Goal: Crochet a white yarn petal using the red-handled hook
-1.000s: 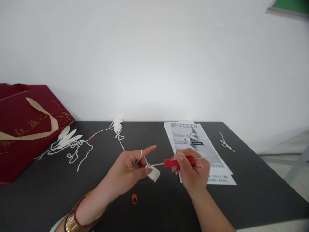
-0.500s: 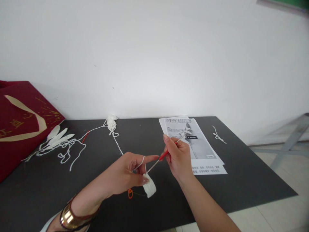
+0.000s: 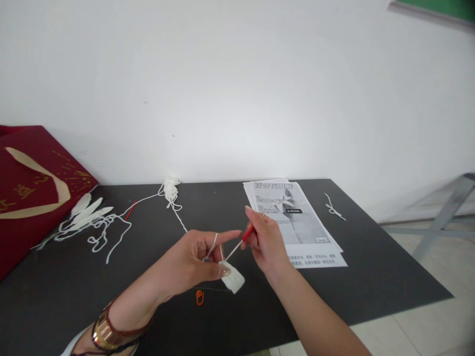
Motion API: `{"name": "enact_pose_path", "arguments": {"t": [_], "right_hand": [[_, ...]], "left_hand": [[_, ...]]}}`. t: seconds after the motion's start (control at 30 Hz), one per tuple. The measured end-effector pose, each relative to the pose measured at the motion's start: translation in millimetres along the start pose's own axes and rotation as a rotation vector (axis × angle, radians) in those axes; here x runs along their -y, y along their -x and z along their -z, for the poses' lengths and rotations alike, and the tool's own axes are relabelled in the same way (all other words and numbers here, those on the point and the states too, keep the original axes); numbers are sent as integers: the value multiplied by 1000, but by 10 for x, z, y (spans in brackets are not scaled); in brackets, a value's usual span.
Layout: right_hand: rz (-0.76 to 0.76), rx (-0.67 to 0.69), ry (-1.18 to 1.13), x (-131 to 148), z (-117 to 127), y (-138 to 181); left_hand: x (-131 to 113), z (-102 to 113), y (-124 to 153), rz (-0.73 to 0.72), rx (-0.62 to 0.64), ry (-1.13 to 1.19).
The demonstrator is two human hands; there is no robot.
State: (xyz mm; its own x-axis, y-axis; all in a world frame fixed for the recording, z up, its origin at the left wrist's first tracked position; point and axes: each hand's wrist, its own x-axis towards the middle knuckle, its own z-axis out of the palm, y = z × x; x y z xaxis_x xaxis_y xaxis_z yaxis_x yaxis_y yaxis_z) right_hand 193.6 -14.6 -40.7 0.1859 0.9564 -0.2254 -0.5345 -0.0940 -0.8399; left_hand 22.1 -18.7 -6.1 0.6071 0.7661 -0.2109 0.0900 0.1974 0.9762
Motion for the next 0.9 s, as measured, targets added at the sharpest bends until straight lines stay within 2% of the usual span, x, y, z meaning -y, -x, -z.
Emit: {"name": "enact_pose_path", "arguments": {"t": [0.1,0.23,0.37,0.47,0.67,0.9], "right_hand": [[-113,60,-47,-32,-15,12],[-225,70,-186,-96,-62,45],[-165,160,-281,-126,-85,88],[-101,193,-312,-129,-86,119],[-145,177,-327,-167,-99,165],[-88,202,-375,-135,-121,185]], "left_hand": [[4,-1,-18,-33,-64,42],[14,-27,-66,-97,-164,109],[18,-36,-100,-161,-261,162],[19,-16,-99,-146,-308,210],[36,-13,-103,-117,-299,286],[47,-33,-111,-104,-239,369]]}}
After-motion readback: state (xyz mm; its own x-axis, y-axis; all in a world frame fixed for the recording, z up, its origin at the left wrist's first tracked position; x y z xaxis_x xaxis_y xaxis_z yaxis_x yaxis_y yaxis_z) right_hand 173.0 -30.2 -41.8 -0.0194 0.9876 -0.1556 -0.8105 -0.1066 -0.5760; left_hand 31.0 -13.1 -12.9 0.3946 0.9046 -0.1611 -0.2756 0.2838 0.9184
